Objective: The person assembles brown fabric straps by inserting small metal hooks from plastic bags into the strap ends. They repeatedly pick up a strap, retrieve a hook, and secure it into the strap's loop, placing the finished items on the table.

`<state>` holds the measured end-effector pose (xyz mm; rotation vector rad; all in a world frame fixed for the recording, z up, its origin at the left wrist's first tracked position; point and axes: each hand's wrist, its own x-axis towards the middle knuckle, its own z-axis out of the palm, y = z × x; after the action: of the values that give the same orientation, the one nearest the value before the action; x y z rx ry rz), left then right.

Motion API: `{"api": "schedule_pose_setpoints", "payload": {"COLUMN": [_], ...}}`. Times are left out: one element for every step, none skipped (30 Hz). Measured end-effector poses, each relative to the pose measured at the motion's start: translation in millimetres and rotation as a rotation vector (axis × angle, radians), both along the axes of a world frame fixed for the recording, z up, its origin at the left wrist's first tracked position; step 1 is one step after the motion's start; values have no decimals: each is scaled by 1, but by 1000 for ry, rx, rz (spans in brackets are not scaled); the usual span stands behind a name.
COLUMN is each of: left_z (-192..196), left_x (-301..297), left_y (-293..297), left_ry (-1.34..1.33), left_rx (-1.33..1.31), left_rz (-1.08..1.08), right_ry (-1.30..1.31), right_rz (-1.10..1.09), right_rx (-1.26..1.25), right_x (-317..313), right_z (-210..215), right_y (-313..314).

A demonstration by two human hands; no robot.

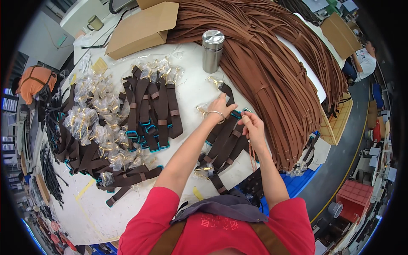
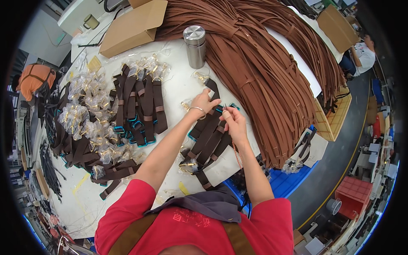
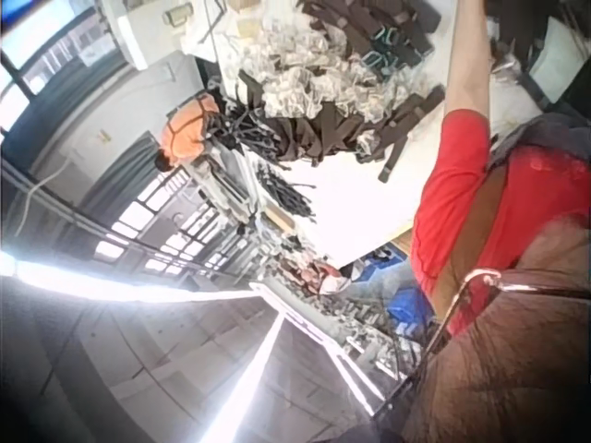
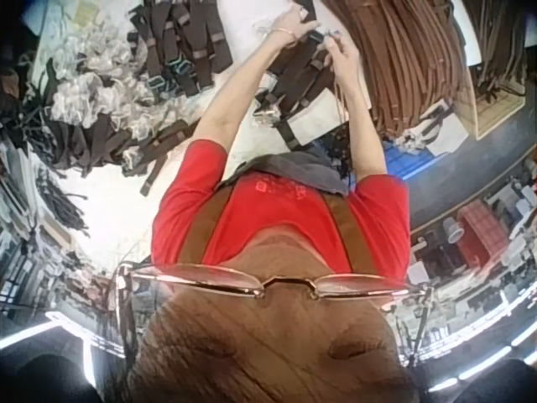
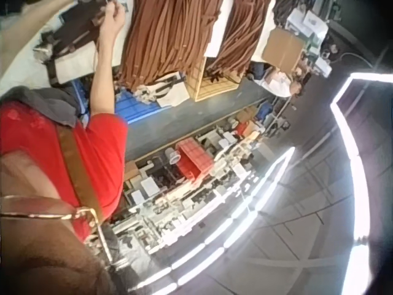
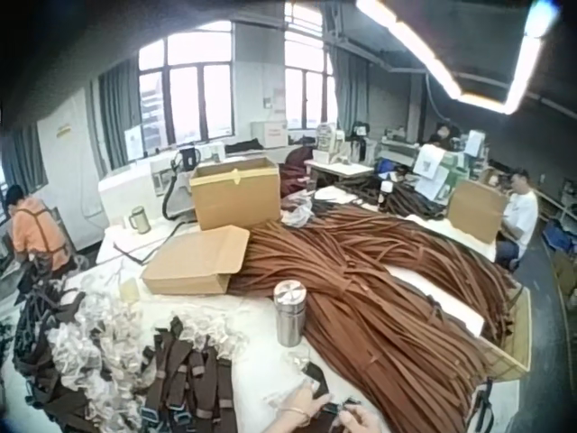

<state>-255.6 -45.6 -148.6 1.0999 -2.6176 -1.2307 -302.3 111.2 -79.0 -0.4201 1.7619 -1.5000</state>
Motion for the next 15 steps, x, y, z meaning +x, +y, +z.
{"api": "schedule_pose_setpoints", "payload": {"left_z": [-12,-23,-30,-19,-8,28,64,79,88,95,99,100,101,94,89], "left_x": [-7,-15,-19,-16,-5,12,35,62,89,118,146,173,199,223,243], "left_y": [9,0,-8,-11,-16,-14,-11,-14,-16,-16,-13,-9,-2,5,16], "left_ry": [124,64,-6,101,265,411,555,639,724,800,876,883,890,841,792], "left_rx": [-104,-22,63,145,339,752,1162,1214,1268,1445,1624,1588,1555,1481,1410], "left_rz": [123,92,53,63,67,121,191,169,145,127,106,101,99,145,192], "right_ry": [-25,-16,-18,-50,-82,-143,-189,-219,-248,-254,-249,-248,-246,-233,-201], "right_rz": [27,48,63,41,25,-6,-25,-21,-17,2,45,93,143,204,255], "right_rx": [-23,-33,-39,-77,-114,-181,-234,-252,-267,-255,-230,-209,-184,-130,-75], "right_x": [4,4,5,3,-3,-9,-11,-12,-13,-12,-9,-5,-1,4,10], "right_z": [5,12,15,13,11,9,11,11,12,12,12,12,13,12,15], "right_y": [3,5,10,17,25,33,37,36,34,30,27,21,16,10,4]}}
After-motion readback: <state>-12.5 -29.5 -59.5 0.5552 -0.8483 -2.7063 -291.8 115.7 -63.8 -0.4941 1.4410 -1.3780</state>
